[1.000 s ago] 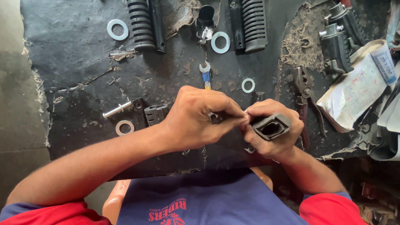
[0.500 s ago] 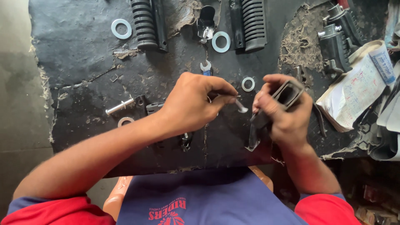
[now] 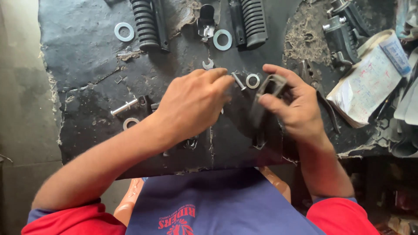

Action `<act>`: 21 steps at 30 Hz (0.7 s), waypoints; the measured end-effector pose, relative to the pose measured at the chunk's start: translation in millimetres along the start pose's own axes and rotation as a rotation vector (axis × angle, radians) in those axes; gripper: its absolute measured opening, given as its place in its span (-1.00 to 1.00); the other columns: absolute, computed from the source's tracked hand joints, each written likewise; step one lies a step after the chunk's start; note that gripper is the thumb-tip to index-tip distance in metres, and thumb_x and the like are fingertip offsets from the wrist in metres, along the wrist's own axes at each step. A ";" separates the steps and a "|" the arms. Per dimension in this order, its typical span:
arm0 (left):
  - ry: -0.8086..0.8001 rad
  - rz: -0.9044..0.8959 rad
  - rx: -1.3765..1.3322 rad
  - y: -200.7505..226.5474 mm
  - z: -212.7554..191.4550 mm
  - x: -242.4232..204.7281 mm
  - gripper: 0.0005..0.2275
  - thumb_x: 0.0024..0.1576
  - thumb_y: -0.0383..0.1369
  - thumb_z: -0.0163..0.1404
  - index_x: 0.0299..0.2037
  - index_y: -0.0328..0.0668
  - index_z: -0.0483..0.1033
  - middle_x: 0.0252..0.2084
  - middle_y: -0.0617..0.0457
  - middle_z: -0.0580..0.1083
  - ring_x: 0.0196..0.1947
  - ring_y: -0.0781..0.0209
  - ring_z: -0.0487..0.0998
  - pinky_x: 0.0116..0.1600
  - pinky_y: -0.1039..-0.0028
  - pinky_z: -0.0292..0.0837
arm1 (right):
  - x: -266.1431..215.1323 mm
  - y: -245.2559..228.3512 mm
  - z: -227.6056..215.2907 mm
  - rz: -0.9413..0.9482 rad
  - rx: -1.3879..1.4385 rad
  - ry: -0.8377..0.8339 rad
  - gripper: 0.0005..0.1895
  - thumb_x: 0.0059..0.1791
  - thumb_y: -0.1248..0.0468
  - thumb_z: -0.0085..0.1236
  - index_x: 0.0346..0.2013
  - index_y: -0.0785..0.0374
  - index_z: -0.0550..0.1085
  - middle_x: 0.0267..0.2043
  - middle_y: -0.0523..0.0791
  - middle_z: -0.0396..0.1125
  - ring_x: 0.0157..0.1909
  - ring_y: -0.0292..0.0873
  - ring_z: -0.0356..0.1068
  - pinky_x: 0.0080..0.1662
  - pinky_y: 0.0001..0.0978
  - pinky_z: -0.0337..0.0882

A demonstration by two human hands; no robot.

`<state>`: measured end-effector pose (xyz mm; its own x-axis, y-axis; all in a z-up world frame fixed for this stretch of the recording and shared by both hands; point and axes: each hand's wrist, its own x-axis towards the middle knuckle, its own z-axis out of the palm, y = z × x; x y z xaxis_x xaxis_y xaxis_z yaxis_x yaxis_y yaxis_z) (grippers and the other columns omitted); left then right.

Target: The person assembles a mechanical component by inserting a bolt and washer into a black ribbed housing, then uses pliers to secure a metal clip. They repeat the process with a second housing, inserting a bolt and washer and tightening it with pliers.

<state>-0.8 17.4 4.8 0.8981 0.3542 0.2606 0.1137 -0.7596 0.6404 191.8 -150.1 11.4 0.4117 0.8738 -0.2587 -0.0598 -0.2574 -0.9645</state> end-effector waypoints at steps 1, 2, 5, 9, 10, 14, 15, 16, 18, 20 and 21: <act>-0.001 0.006 -0.003 2.2 1.7 -0.2 -0.73 0.05 -0.39 0.13 -0.06 -0.32 0.53 -0.03 -0.14 0.55 -0.15 -0.16 0.58 -0.15 0.14 0.50 | -3.7 -2.9 4.0 -0.001 -0.002 0.006 -0.40 -0.02 0.36 0.30 0.31 0.38 0.37 -0.10 -0.17 0.42 -0.07 -0.36 0.40 0.05 -0.53 0.43; -0.086 0.007 0.049 4.0 3.0 -1.0 -0.75 0.03 -0.36 0.15 -0.13 -0.32 0.53 -0.11 -0.14 0.52 -0.16 -0.15 0.55 -0.17 0.15 0.50 | -7.3 -5.7 8.9 -0.046 -0.210 0.030 -0.42 -0.07 0.34 0.39 0.22 0.35 0.43 -0.17 -0.19 0.44 -0.13 -0.39 0.41 -0.02 -0.54 0.45; -0.182 0.035 0.161 3.4 9.1 -9.7 -0.78 -0.05 -0.37 0.16 -0.24 -0.30 0.54 -0.18 -0.17 0.48 -0.14 -0.13 0.50 -0.22 0.20 0.48 | -10.1 -10.1 22.4 -0.089 -0.445 0.021 -0.45 -0.15 0.28 0.47 0.10 0.32 0.51 -0.27 -0.21 0.48 -0.23 -0.44 0.44 -0.14 -0.56 0.48; -0.253 0.079 0.276 4.4 3.5 -13.7 -0.79 -0.17 -0.40 0.15 -0.32 -0.22 0.56 -0.10 -0.18 0.45 -0.08 -0.06 0.44 -0.22 0.28 0.43 | -5.5 -5.8 36.8 -0.016 -0.776 0.026 -0.52 -0.21 0.24 0.52 -0.04 0.30 0.59 -0.46 -0.10 0.46 -0.53 -0.32 0.32 -0.40 -0.48 0.37; -0.251 0.078 0.273 4.1 3.6 -14.4 -0.79 -0.17 -0.40 0.15 -0.32 -0.22 0.56 -0.10 -0.18 0.45 -0.08 -0.06 0.44 -0.22 0.28 0.43 | -7.5 -7.2 35.4 -0.015 -0.779 0.024 -0.52 -0.21 0.24 0.52 -0.04 0.30 0.59 -0.46 -0.10 0.46 -0.53 -0.32 0.32 -0.40 -0.48 0.37; -0.230 0.125 0.331 2.3 3.0 -16.8 -0.80 -0.15 -0.38 0.14 -0.31 -0.20 0.56 -0.08 -0.16 0.45 -0.07 -0.02 0.43 -0.20 0.32 0.40 | -19.3 -12.1 21.5 -0.239 -0.879 0.083 -0.66 -0.07 0.27 0.44 -0.05 0.32 0.60 -0.34 -0.09 0.50 -0.42 -0.34 0.43 -0.31 -0.50 0.43; -0.207 0.141 0.337 1.9 3.0 -16.7 -0.79 -0.16 -0.37 0.15 -0.32 -0.20 0.57 -0.07 -0.15 0.45 -0.07 -0.01 0.43 -0.18 0.33 0.40 | -23.9 -13.0 15.7 -0.284 -0.878 0.137 -0.72 0.00 0.28 0.40 -0.03 0.30 0.60 -0.28 -0.10 0.50 -0.34 -0.34 0.47 -0.25 -0.50 0.45; -0.207 0.144 0.334 1.9 2.3 -16.9 -0.79 -0.16 -0.37 0.15 -0.32 -0.20 0.57 -0.07 -0.15 0.45 -0.07 -0.01 0.43 -0.18 0.33 0.40 | -29.5 -12.2 11.8 -0.281 -0.880 0.139 -0.72 0.00 0.28 0.40 -0.03 0.30 0.60 -0.28 -0.10 0.50 -0.34 -0.34 0.47 -0.25 -0.50 0.45; -0.151 0.168 0.307 2.1 1.5 -16.1 -0.73 -0.19 -0.24 0.20 -0.35 -0.21 0.56 -0.10 -0.16 0.45 -0.09 -0.03 0.42 -0.19 0.29 0.38 | -41.6 -10.2 3.5 -0.186 -0.896 0.222 -0.68 -0.02 0.27 0.43 -0.03 0.32 0.59 -0.35 -0.11 0.46 -0.39 -0.33 0.42 -0.28 -0.49 0.42; -0.174 0.164 0.263 5.1 0.7 -13.6 -0.73 -0.15 -0.23 0.22 -0.34 -0.22 0.55 -0.13 -0.14 0.45 -0.09 -0.03 0.42 -0.18 0.28 0.38 | -52.4 -6.1 10.0 -0.128 -0.926 0.223 -0.58 -0.13 0.25 0.47 -0.02 0.32 0.58 -0.34 -0.11 0.47 -0.43 -0.32 0.39 -0.31 -0.48 0.42; -0.194 0.151 0.226 6.6 0.0 -12.7 -0.73 -0.11 -0.22 0.23 -0.33 -0.23 0.55 -0.16 -0.13 0.45 -0.09 -0.03 0.42 -0.17 0.28 0.37 | -57.2 -3.7 13.6 -0.076 -0.953 0.215 -0.47 -0.23 0.24 0.52 -0.02 0.33 0.57 -0.33 -0.10 0.47 -0.47 -0.31 0.36 -0.35 -0.47 0.41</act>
<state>-11.4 7.9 5.8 0.9738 0.1344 0.1836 0.0451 -0.9049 0.4233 156.2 -193.6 29.1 0.5467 0.8324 -0.0908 0.6944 -0.5112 -0.5064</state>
